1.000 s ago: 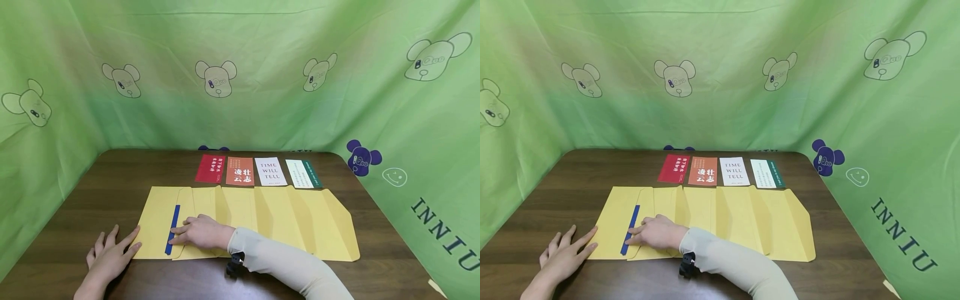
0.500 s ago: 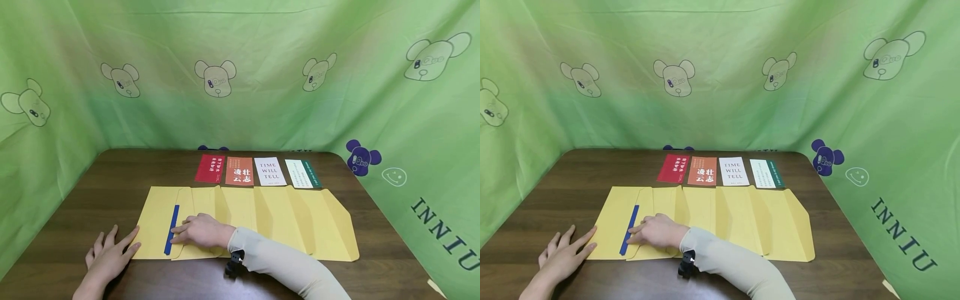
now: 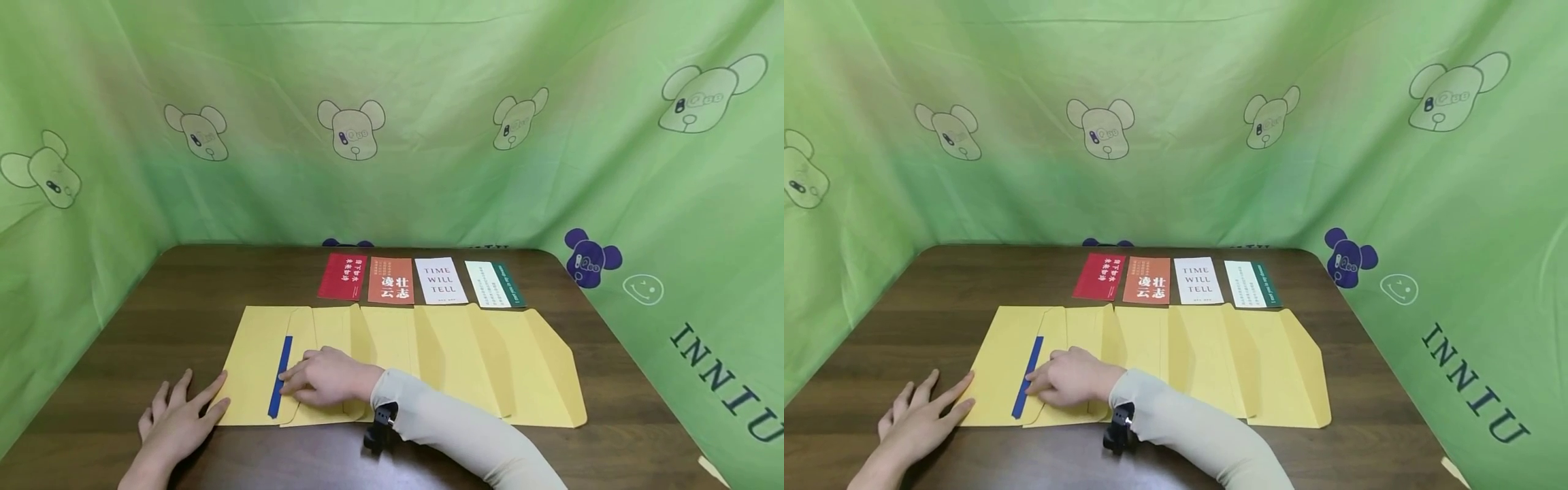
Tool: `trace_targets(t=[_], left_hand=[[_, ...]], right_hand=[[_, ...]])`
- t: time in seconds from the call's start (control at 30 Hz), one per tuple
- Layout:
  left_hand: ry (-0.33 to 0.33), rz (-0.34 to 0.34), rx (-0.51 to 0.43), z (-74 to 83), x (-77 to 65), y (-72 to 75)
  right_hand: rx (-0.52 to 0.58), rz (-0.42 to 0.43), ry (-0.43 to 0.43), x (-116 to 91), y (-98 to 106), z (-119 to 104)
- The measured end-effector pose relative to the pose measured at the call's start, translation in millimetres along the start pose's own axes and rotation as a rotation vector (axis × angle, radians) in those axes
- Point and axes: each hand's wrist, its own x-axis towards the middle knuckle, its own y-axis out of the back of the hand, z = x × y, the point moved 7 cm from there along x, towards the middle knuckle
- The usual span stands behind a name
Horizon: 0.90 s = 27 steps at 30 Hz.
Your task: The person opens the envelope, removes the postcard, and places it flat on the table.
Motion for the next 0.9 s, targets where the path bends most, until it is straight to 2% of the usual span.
trace_targets(t=[0.17, 0.4, 0.57, 0.67, 0.8, 0.9], left_hand=[[-0.023, 0.041, 0.035, 1.4, -1.3, 0.7], [-0.036, 0.064, 0.041, 1.4, -1.2, 0.3], [-0.038, 0.072, 0.034, 1.4, -0.9, -0.1], [-0.04, 0.081, 0.034, 1.4, -0.8, 0.4], [-0.04, 0.084, 0.034, 2.0, -0.4, 0.3], [-0.037, 0.082, 0.031, 2.2, -0.4, -0.1]], right_hand=[[0.1, 0.033, -0.015, 4, 2, 8], [0.308, 0.082, -0.023, 7, 3, 23], [0.354, 0.089, -0.026, 7, 3, 26], [0.41, 0.099, -0.056, 7, 3, 29], [0.571, 0.112, -0.135, 7, 0, 36], [0.761, 0.12, -0.216, 5, -5, 41]])
